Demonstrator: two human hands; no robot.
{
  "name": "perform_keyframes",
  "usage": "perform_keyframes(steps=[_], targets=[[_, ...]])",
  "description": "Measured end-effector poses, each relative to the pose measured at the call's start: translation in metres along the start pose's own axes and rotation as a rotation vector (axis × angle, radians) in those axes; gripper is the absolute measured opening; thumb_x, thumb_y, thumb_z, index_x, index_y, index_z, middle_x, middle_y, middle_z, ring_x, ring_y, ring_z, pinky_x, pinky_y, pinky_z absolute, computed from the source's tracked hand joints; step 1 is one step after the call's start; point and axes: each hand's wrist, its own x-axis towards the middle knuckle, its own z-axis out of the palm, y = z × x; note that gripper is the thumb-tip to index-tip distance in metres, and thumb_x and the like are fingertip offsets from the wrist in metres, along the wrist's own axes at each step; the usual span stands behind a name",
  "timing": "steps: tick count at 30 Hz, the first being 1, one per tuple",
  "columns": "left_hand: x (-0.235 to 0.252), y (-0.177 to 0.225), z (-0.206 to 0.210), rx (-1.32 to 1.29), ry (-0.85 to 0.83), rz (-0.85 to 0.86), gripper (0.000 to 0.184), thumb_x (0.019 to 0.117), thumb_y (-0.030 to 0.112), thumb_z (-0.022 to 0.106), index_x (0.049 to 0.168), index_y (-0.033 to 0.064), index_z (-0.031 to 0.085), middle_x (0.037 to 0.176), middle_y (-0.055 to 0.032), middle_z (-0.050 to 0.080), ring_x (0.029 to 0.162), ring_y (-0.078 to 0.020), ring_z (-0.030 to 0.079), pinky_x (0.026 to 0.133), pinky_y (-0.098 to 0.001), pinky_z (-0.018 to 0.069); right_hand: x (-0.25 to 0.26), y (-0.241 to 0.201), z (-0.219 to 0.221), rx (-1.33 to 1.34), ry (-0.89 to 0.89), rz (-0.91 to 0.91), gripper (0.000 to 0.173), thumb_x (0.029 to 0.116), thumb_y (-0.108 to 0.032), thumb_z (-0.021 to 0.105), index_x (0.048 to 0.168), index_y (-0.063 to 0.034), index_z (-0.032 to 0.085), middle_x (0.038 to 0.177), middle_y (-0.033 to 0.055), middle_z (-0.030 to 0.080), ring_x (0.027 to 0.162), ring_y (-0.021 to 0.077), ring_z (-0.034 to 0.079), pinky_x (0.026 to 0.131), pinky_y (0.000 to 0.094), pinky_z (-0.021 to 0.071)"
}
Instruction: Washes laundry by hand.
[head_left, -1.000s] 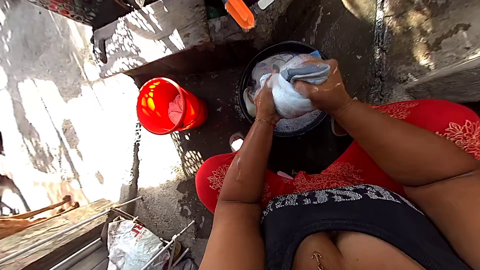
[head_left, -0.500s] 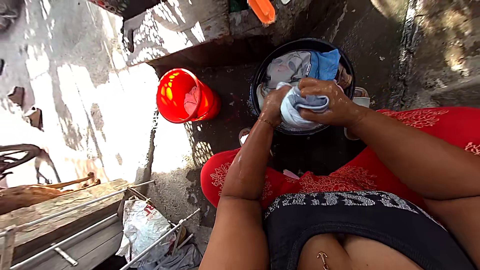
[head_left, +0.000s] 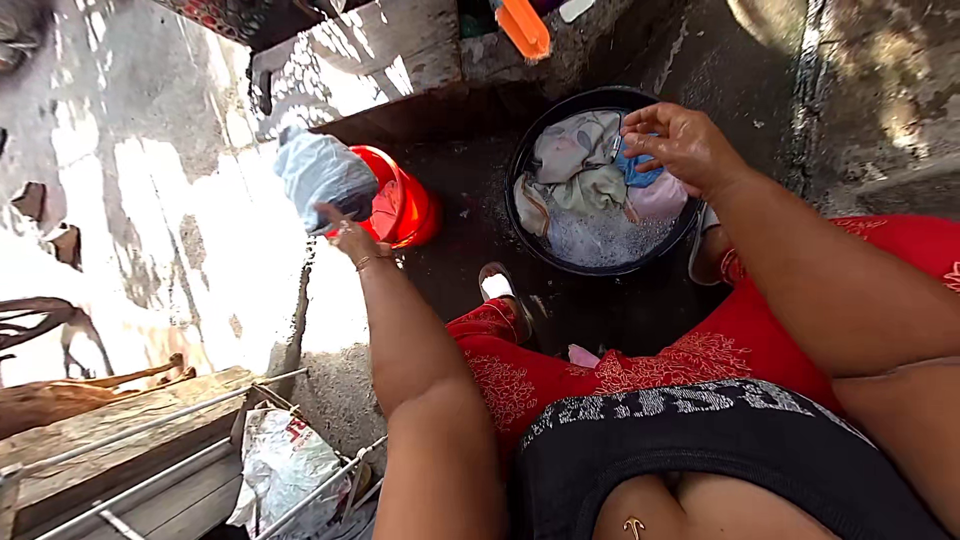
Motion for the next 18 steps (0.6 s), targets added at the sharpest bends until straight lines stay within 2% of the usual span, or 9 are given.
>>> perform_keyframes(steps=[2,3,5,8,10,12,13,16,18], targets=[[-0.012,-0.032,0.014,0.236,-0.161,-0.097,0.075,0.1038,0.05,0.054,0.157,0.002,0.031,0.151,-0.027,0.045,0.135,-0.0397,0.051,0.103,-0.063,0.0481,0.001,0.004,0.002,-0.079,-0.035,0.029,0.04,0.1007,-0.023,0.066,0.135,-0.0047,0.057,0.13,0.0138,0.064,0.107,0.0226,0.069,0.087,0.0427,0.059],[-0.023,-0.041,0.028,0.349,-0.299,-0.056,0.073,0.1023,0.039,0.061,0.156,-0.0015,0.032,0.147,-0.0307,0.048,0.132,-0.042,0.052,0.103,-0.0599,0.0484,0.001,0.005,0.004,-0.128,-0.053,0.039,0.04,0.1006,-0.022,0.067,0.135,-0.0039,0.058,0.129,0.0148,0.064,0.106,0.023,0.069,0.088,0.0436,0.0584],[-0.058,-0.057,0.064,0.59,-0.689,0.189,0.061,0.1007,0.017,0.063,0.15,-0.01,0.039,0.139,-0.0333,0.056,0.13,-0.042,0.056,0.11,-0.0525,0.0466,0.0,0.007,0.007,-0.226,-0.116,0.045,0.037,0.1009,-0.021,0.067,0.132,-0.0028,0.06,0.127,0.0165,0.065,0.107,0.0247,0.068,0.091,0.0453,0.0571],[-0.121,-0.104,0.118,0.906,-1.212,0.56,0.042,0.0936,0.004,0.066,0.135,-0.0027,0.063,0.138,-0.0274,0.06,0.133,-0.043,0.054,0.114,-0.0591,0.0421,0.0,0.022,0.008,-0.343,-0.247,-0.028,0.033,0.1001,-0.017,0.067,0.128,0.0011,0.064,0.123,0.0195,0.068,0.105,0.0282,0.069,0.093,0.0463,0.0557],[-0.159,-0.149,0.139,1.056,-1.456,0.727,0.048,0.0933,0.004,0.066,0.141,0.0051,0.061,0.145,-0.0245,0.056,0.139,-0.0429,0.049,0.116,-0.063,0.037,-0.002,0.031,0.008,-0.427,-0.333,-0.032,0.032,0.0994,-0.017,0.068,0.126,0.0018,0.065,0.121,0.0209,0.068,0.103,0.0311,0.069,0.093,0.0495,0.0551],[-0.185,-0.178,0.145,1.242,-1.569,0.717,0.062,0.0943,0.007,0.068,0.153,0.0092,0.048,0.149,-0.0243,0.052,0.145,-0.0435,0.042,0.12,-0.0678,0.0246,-0.003,0.036,0.009,-0.526,-0.408,0.02,0.033,0.0988,-0.019,0.07,0.126,0.0003,0.066,0.122,0.0209,0.068,0.103,0.0334,0.069,0.094,0.0537,0.054],[-0.193,-0.181,0.146,1.346,-1.577,0.667,0.063,0.0957,0.008,0.066,0.155,0.0094,0.045,0.147,-0.0254,0.053,0.142,-0.0444,0.044,0.119,-0.068,0.0257,-0.004,0.037,0.008,-0.575,-0.444,0.045,0.034,0.0993,-0.02,0.069,0.127,-0.0005,0.066,0.122,0.0207,0.068,0.103,0.034,0.069,0.095,0.0547,0.053],[-0.201,-0.162,0.148,1.57,-1.6,0.549,0.043,0.101,0.014,0.058,0.144,0.0065,0.057,0.131,-0.0273,0.064,0.123,-0.0469,0.06,0.101,-0.0681,0.0456,-0.006,0.043,0.004,-0.643,-0.501,0.083,0.034,0.0999,-0.02,0.069,0.128,-0.0005,0.065,0.123,0.0211,0.067,0.105,0.0353,0.068,0.097,0.0547,0.0516],[-0.2,-0.158,0.147,1.54,-1.614,0.555,0.031,0.0993,0.012,0.06,0.128,0.0022,0.067,0.128,-0.0255,0.066,0.12,-0.046,0.062,0.094,-0.0682,0.0503,-0.005,0.051,0.002,-0.655,-0.506,0.084,0.034,0.0996,-0.021,0.069,0.127,-0.0005,0.066,0.121,0.0212,0.067,0.106,0.0359,0.067,0.097,0.0557,0.0509]])
